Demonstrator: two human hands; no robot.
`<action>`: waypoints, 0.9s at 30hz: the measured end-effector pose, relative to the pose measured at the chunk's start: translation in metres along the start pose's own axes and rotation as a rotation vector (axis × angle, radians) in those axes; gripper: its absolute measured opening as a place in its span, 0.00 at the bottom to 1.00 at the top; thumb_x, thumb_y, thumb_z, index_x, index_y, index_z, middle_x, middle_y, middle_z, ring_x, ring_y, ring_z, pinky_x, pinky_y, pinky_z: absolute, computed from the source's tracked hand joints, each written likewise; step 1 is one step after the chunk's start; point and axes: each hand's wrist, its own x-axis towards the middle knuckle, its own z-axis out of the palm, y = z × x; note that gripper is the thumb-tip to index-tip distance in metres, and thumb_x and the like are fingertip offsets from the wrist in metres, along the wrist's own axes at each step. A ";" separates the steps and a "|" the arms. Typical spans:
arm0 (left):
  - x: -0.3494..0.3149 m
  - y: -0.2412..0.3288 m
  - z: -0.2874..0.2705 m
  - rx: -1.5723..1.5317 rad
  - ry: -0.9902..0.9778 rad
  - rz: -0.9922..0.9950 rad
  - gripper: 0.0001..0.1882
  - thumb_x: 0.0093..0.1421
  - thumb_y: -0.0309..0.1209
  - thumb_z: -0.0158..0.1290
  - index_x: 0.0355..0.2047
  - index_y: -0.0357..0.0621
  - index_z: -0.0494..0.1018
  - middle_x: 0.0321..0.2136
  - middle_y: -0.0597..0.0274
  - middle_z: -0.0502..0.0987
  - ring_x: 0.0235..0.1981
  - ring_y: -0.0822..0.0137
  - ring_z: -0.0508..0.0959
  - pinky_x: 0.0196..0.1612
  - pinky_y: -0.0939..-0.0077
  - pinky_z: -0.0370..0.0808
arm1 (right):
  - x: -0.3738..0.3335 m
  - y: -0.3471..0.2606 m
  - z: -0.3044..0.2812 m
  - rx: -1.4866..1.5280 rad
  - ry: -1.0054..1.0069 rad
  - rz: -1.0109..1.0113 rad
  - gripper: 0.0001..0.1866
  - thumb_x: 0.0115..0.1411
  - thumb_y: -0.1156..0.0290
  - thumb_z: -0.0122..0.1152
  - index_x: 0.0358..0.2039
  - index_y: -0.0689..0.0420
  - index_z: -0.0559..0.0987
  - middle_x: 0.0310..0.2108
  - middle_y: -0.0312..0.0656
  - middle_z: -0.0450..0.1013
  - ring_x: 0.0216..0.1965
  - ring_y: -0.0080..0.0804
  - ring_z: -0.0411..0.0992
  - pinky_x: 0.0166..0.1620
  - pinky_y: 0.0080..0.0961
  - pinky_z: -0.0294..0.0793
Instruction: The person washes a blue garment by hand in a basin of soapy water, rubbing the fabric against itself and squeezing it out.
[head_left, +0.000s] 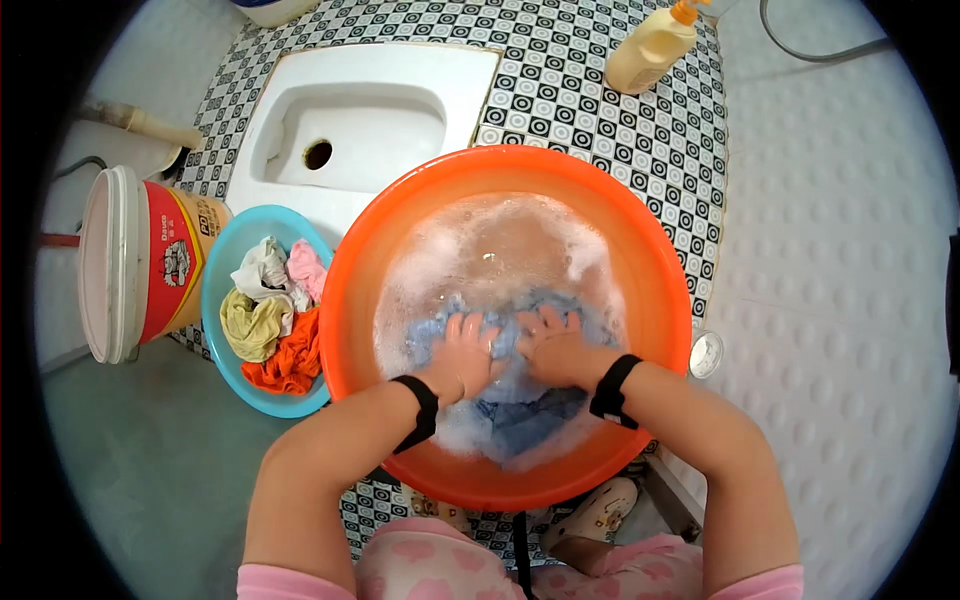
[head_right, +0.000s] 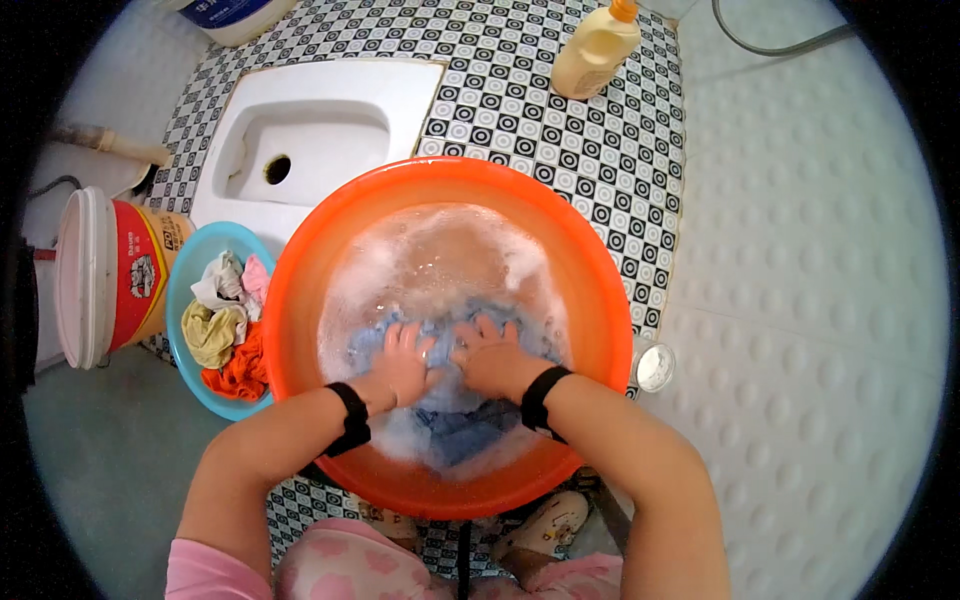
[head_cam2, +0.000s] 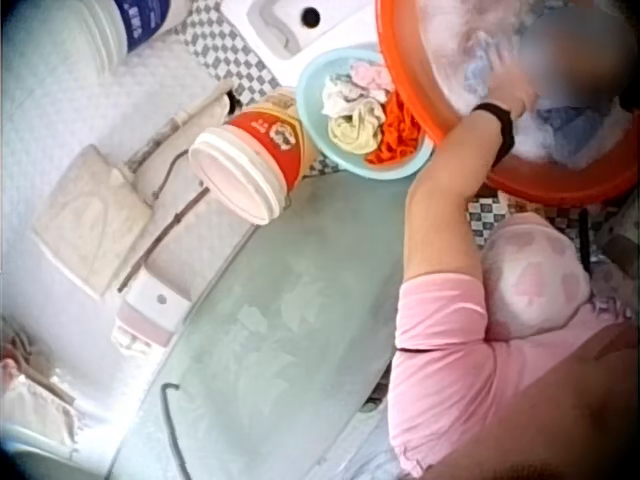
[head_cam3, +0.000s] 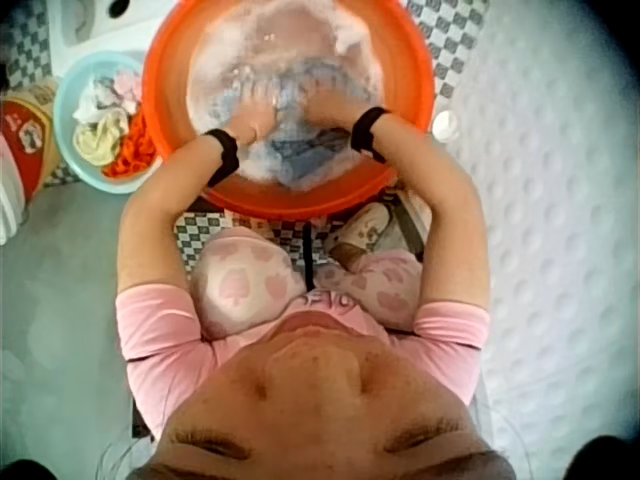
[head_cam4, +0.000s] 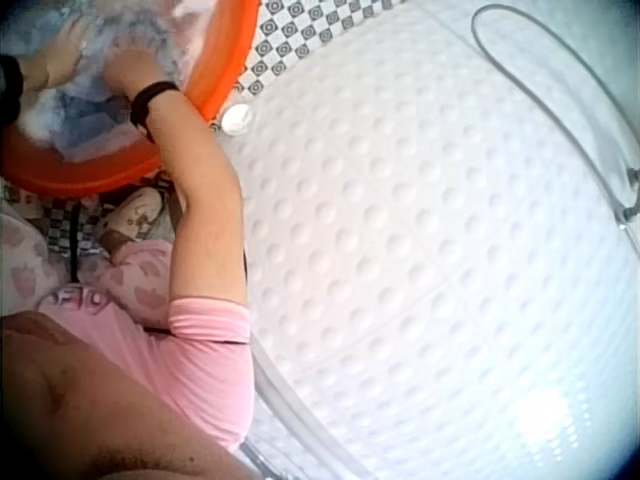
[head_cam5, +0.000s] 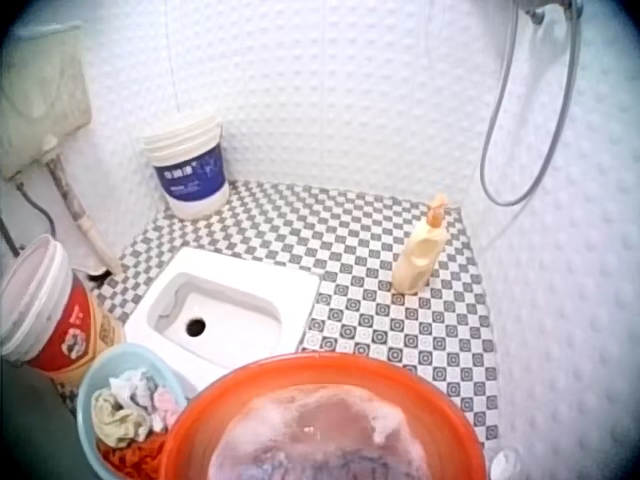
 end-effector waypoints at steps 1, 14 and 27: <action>0.008 0.000 -0.007 -0.018 0.067 0.014 0.30 0.59 0.48 0.51 0.59 0.48 0.63 0.62 0.49 0.57 0.62 0.47 0.56 0.54 0.46 0.66 | 0.003 0.006 -0.006 0.098 -0.015 0.053 0.19 0.56 0.64 0.53 0.49 0.50 0.76 0.64 0.47 0.54 0.63 0.55 0.50 0.56 0.68 0.51; 0.016 0.003 -0.134 -0.868 0.774 0.177 0.21 0.52 0.40 0.62 0.34 0.33 0.74 0.33 0.48 0.78 0.37 0.54 0.79 0.42 0.66 0.74 | -0.049 0.020 -0.080 0.724 0.869 0.115 0.19 0.53 0.64 0.64 0.41 0.63 0.74 0.39 0.50 0.73 0.42 0.44 0.73 0.45 0.35 0.71; -0.035 0.004 -0.153 -0.311 0.674 0.008 0.13 0.55 0.39 0.57 0.29 0.42 0.72 0.27 0.50 0.77 0.32 0.53 0.78 0.37 0.63 0.74 | -0.059 0.052 -0.060 0.536 0.639 0.033 0.36 0.50 0.58 0.64 0.59 0.50 0.65 0.48 0.55 0.72 0.53 0.50 0.69 0.55 0.40 0.68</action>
